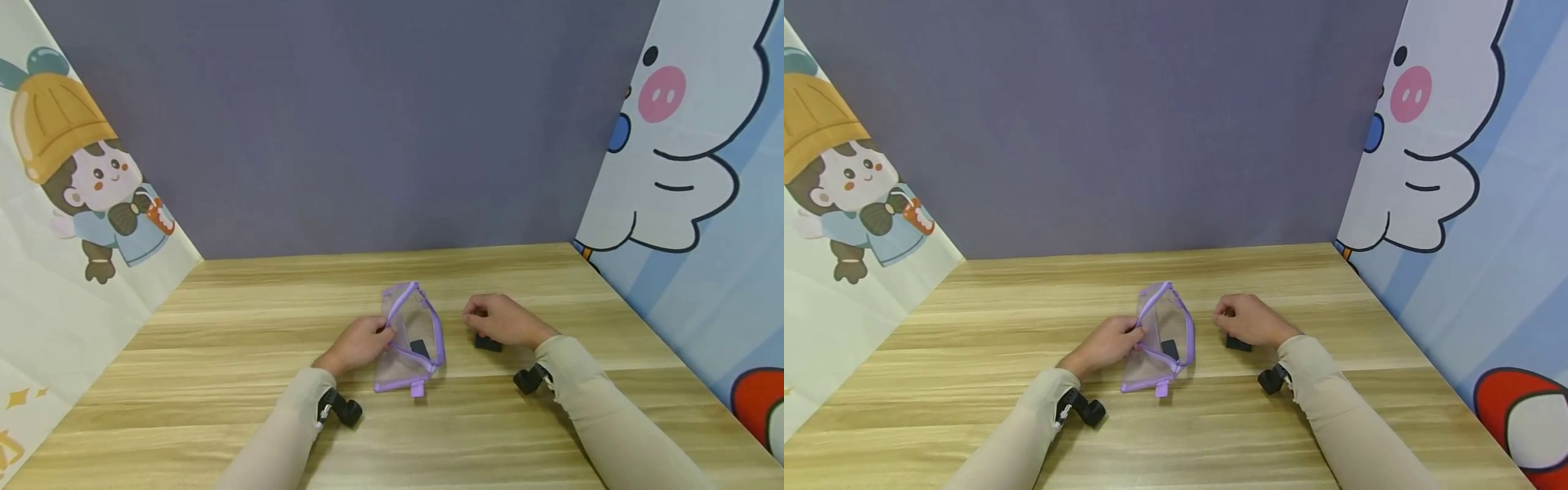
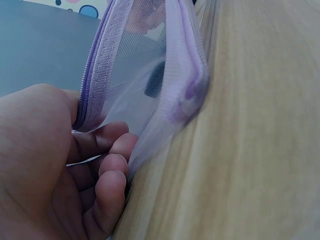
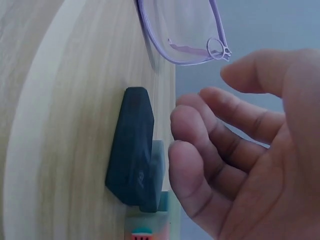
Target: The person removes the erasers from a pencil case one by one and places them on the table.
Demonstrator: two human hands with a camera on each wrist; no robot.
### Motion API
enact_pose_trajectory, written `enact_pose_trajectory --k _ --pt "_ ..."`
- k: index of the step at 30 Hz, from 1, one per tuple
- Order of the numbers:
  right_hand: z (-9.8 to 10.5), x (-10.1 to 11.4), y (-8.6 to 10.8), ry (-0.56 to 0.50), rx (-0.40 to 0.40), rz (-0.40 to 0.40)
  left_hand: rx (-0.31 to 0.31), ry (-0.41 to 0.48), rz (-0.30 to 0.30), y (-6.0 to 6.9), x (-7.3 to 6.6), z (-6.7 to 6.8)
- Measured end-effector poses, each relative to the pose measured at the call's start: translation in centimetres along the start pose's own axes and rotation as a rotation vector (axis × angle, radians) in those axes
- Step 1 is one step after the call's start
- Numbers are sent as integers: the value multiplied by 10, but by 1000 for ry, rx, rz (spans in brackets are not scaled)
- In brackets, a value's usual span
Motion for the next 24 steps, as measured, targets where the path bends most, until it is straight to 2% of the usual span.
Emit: enact_pose_trajectory --k 7,16,24 --pt "-4 7 -2 39 2 36 -6 -1 0 0 0 1" --pt "-9 11 -1 13 33 8 -11 -10 5 1 -2 1" --pt "-16 19 -5 45 36 39 -9 14 14 2 -3 1"
Point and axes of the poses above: each hand's wrist, its own y-axis away from the middle knuckle, its own z-axis out of the back of the hand, x = y × z, the point moved 6 cm from there along -y, towards the middle knuckle, and after that the axes turned 2 degrees about -z, right-handed, at the moved point
